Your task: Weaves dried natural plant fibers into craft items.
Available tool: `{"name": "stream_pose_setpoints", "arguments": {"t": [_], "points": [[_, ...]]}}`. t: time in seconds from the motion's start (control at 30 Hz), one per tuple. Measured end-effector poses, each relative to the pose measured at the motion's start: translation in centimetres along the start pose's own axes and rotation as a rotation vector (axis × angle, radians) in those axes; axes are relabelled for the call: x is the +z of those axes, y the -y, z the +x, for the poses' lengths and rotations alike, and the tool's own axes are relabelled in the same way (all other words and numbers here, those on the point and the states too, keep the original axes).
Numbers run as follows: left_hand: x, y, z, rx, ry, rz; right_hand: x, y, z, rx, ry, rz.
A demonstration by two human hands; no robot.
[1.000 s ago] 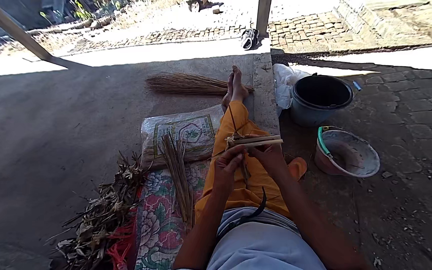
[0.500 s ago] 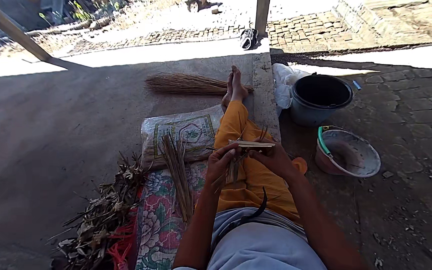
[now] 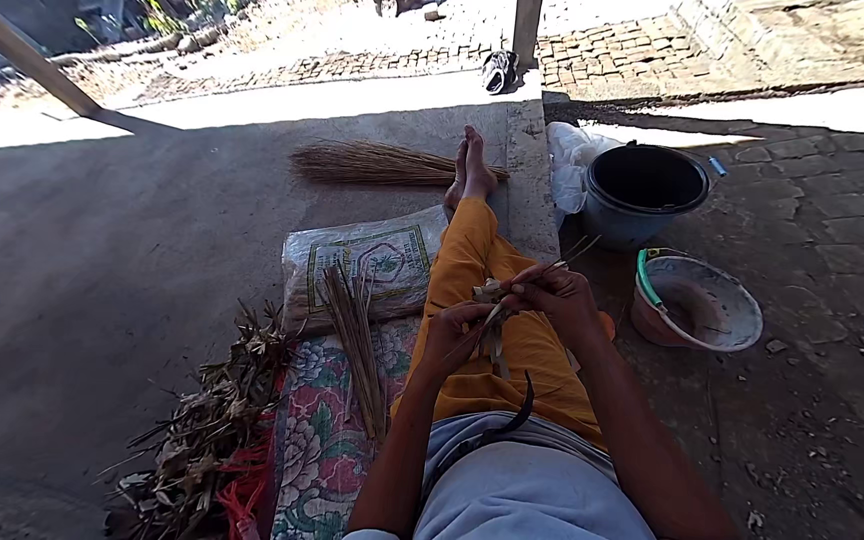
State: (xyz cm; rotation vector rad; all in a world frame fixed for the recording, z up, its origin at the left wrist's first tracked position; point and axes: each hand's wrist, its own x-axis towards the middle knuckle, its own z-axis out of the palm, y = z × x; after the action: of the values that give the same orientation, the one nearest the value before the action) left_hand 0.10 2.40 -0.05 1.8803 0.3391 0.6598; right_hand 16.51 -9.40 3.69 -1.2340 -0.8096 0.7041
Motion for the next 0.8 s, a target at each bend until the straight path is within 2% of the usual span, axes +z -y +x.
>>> {"name": "stream_pose_setpoints", "arguments": {"t": [0.07, 0.3, 0.4, 0.53, 0.8], "points": [[0.2, 0.6, 0.0, 0.024, 0.009, 0.042, 0.0, -0.2, 0.2, 0.064, -0.052, 0.043], [1.8, 0.7, 0.2, 0.018, -0.267, -0.011, 0.8, -1.0, 0.3, 0.13, -0.075, 0.091], [1.7, 0.9, 0.2, -0.034, -0.276, -0.013, 0.8, -1.5, 0.4, 0.166, -0.015, 0.033], [1.6, 0.7, 0.1, -0.043, -0.264, -0.155, 0.3, -2.0, 0.7, 0.199, 0.054, 0.041], [2.9, 1.7, 0.4, -0.008, -0.368, -0.309, 1.0, -2.3, 0.5, 0.093, -0.037, 0.142]]}}
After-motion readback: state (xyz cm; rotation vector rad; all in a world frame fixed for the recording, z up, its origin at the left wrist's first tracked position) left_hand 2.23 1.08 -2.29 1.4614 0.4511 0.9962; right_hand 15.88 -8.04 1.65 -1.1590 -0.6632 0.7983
